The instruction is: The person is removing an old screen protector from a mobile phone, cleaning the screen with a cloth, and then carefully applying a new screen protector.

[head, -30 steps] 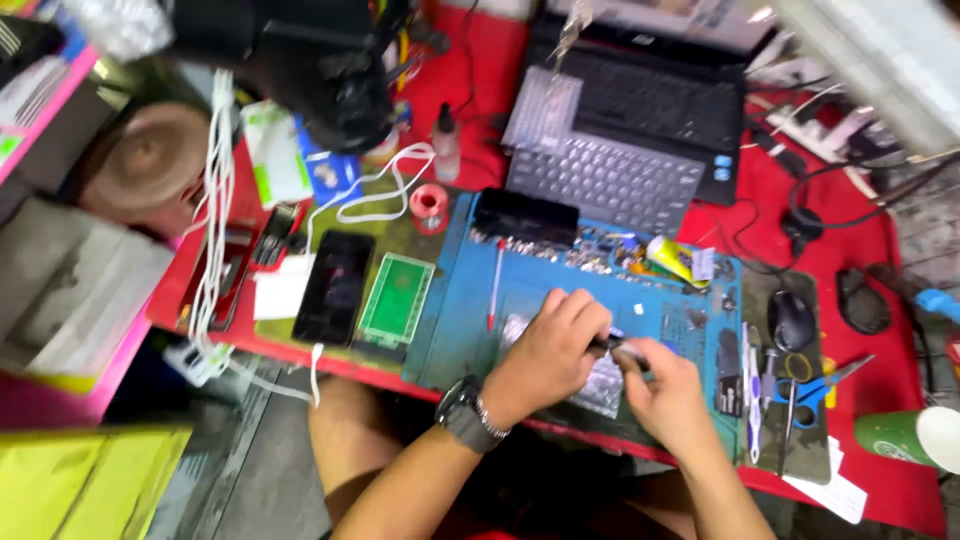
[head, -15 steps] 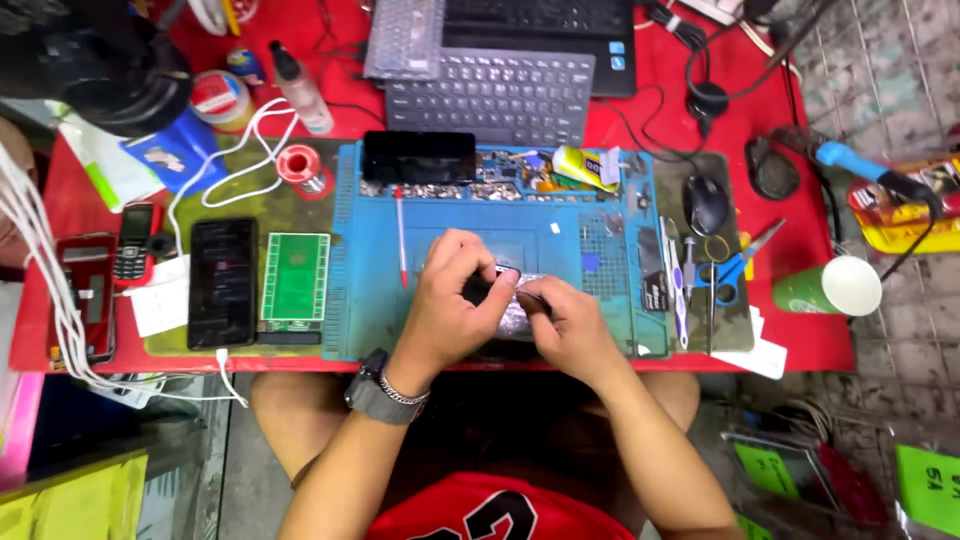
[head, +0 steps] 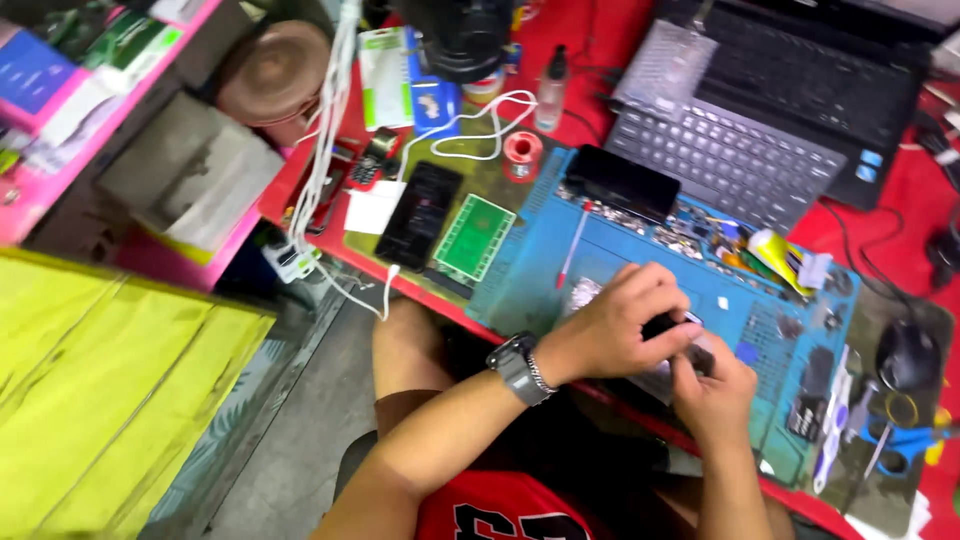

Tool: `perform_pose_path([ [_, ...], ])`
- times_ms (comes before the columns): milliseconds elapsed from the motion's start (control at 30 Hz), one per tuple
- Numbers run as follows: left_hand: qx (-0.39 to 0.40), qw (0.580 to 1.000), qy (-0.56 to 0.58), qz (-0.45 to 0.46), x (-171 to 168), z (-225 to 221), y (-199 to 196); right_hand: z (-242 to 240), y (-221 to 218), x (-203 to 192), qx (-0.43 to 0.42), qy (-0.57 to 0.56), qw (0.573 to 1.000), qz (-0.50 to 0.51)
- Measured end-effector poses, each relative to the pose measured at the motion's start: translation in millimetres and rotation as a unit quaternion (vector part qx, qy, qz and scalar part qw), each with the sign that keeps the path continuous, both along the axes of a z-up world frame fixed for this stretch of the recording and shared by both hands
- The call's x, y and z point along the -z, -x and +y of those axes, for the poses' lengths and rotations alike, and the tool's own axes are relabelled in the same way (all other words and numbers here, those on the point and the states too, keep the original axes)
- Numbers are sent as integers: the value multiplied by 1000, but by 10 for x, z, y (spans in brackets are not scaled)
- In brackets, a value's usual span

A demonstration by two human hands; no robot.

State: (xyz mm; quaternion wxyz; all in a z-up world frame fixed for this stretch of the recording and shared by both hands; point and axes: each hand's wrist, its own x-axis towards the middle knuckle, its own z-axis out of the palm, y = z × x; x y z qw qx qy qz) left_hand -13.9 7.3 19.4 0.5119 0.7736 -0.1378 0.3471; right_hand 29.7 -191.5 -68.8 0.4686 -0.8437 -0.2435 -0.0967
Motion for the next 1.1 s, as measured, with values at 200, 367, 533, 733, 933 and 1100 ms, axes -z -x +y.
perform_pose_path([
  [200,-92,984,-129,85,-215,847,547,146,159,-538,55,100,986,122],
  [367,-437,888,-74,122,466,3148,1133,114,218,-542,13,88,992,93],
  [533,-538,701,-43,466,558,4076,1396,153,229,-597,14,94,991,93],
  [733,-442,627,-2,642,312,3806,1294,93,232,-508,1,117,990,81],
  [933,-467,643,96,600,371,3927,1643,141,295,-598,29,124,985,115],
  [1100,-470,753,418,196,981,3992,2301,205,335,-543,73,94,988,96],
])
